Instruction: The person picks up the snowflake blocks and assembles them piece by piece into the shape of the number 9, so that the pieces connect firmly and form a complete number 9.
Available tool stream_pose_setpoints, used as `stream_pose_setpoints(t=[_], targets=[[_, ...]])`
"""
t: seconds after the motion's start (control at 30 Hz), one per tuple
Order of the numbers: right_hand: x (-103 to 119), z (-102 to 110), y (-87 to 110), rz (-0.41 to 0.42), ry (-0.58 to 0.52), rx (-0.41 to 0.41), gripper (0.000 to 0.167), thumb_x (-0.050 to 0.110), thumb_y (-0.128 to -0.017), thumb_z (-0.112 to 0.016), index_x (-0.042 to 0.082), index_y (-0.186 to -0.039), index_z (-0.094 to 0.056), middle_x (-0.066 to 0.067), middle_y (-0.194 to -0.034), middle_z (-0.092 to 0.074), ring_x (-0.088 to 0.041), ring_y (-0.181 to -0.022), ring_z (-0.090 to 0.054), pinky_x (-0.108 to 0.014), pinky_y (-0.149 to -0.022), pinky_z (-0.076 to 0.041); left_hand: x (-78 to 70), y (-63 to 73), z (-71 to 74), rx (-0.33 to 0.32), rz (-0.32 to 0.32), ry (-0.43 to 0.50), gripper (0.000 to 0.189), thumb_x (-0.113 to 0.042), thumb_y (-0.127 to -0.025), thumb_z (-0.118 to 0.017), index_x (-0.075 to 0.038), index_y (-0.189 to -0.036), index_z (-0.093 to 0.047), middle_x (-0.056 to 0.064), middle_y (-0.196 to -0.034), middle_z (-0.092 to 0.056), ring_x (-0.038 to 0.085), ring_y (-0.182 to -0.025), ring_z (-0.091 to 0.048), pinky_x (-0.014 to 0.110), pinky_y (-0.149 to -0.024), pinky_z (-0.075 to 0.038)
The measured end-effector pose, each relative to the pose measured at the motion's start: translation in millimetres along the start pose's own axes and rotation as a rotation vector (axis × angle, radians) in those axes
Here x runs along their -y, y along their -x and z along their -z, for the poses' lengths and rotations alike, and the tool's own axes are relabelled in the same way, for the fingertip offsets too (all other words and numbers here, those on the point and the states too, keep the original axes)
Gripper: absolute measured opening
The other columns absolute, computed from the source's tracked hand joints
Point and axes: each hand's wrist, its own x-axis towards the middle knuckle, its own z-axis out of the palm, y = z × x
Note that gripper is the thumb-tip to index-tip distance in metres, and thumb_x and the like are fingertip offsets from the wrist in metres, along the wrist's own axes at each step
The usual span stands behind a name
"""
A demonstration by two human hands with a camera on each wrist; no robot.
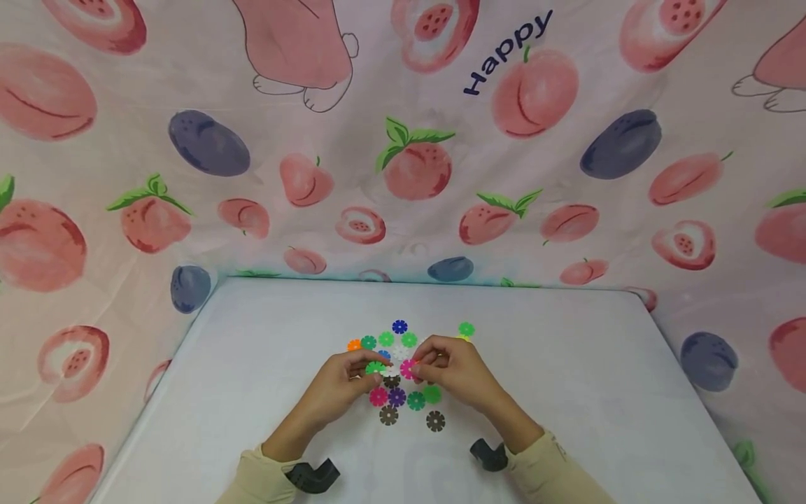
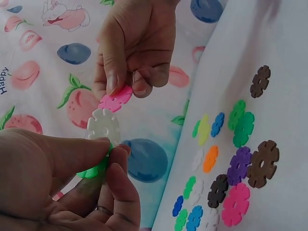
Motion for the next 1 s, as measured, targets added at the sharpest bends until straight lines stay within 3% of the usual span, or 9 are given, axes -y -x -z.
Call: stream_pose_setpoints(t=[0.23,0.33,0.47,0.57,0.67,0.8,0.9,1.0], targets=[[-1,-1,0.3,0.022,-0.017,0.013,0.015,0.019,-0.090,-0.077,0.012,-0.101,-0.071,-0.005,-0.090,-0.073,-0.027,-0.084,-0.076,-0.028,-0.074,-0.061,-0.4,-0.3,-1.2,0.004,0.000,0.017,0.022,-0.020,-0.094,-0.072,-0.027,-0.114,-0.073,0.000,-0.105,-0.074,0.013,-0.085,-0.064,0.025,-0.064,-0.050],[0,-2,-0.7,0.017,-0.028,0.015,0.015,0.020,-0.090,-0.078,0.013,-0.101,-0.071,-0.005,-0.090,-0.073,-0.024,-0.083,-0.076,-0.029,-0.075,-0.061,-0.8,-0.8,-1.5,0.009,0.004,0.026,0.022,-0.023,-0.094,-0.072,-0.027,-0.116,-0.073,0.000,-0.110,-0.075,0.015,-0.094,-0.067,0.029,-0.071,-0.053],[1,-3,-1.8,0.020,-0.058,0.013,0.015,0.018,-0.090,-0.077,0.011,-0.100,-0.070,-0.007,-0.090,-0.073,-0.021,-0.082,-0.076,-0.031,-0.075,-0.062,-2.5,-0.2,0.4,0.019,0.040,0.092,0.026,-0.023,-0.096,-0.068,-0.019,-0.121,-0.073,0.005,-0.115,-0.076,0.023,-0.105,-0.070,0.040,-0.084,-0.056],[2,-5,-1.7,0.029,-0.092,0.014,0.014,0.015,-0.090,-0.076,0.007,-0.100,-0.069,-0.010,-0.090,-0.072,-0.022,-0.081,-0.076,-0.033,-0.074,-0.062,-3.7,0.5,2.1,0.027,0.072,0.159,0.030,-0.020,-0.098,-0.064,-0.012,-0.127,-0.071,0.011,-0.107,-0.078,0.027,-0.102,-0.073,0.039,-0.086,-0.055],[3,-7,-1.0,0.032,-0.095,0.003,0.014,0.013,-0.090,-0.076,0.006,-0.100,-0.068,-0.010,-0.088,-0.071,-0.022,-0.080,-0.076,-0.033,-0.073,-0.062,-3.5,0.5,2.1,0.023,0.084,0.183,0.031,-0.019,-0.099,-0.062,-0.011,-0.128,-0.070,0.014,-0.101,-0.078,0.027,-0.097,-0.074,0.031,-0.077,-0.053],[4,-8,-0.5,0.033,-0.080,-0.014,0.015,0.012,-0.089,-0.076,0.005,-0.099,-0.068,-0.010,-0.086,-0.072,-0.025,-0.079,-0.075,-0.032,-0.072,-0.061,-4.9,1.0,0.4,-0.002,0.068,0.142,0.030,-0.018,-0.099,-0.062,-0.014,-0.127,-0.071,0.013,-0.098,-0.079,0.023,-0.084,-0.071,0.022,-0.058,-0.043],[5,-8,-0.9,0.045,-0.058,-0.019,0.014,0.012,-0.089,-0.075,0.006,-0.098,-0.067,-0.009,-0.083,-0.072,-0.027,-0.077,-0.074,-0.034,-0.072,-0.061,-8.0,1.9,-0.6,-0.020,0.052,0.111,0.030,-0.017,-0.098,-0.062,-0.013,-0.127,-0.071,0.010,-0.085,-0.076,0.015,-0.061,-0.056,0.020,-0.047,-0.033],[5,-8,-1.2,0.056,-0.032,-0.024,0.012,0.012,-0.090,-0.075,0.007,-0.097,-0.067,-0.007,-0.081,-0.072,-0.026,-0.075,-0.073,-0.037,-0.072,-0.061,-10.5,2.8,-2.0,-0.033,0.035,0.096,0.031,-0.015,-0.098,-0.062,-0.011,-0.127,-0.071,0.005,-0.067,-0.066,0.010,-0.050,-0.039,0.019,-0.042,-0.029]])
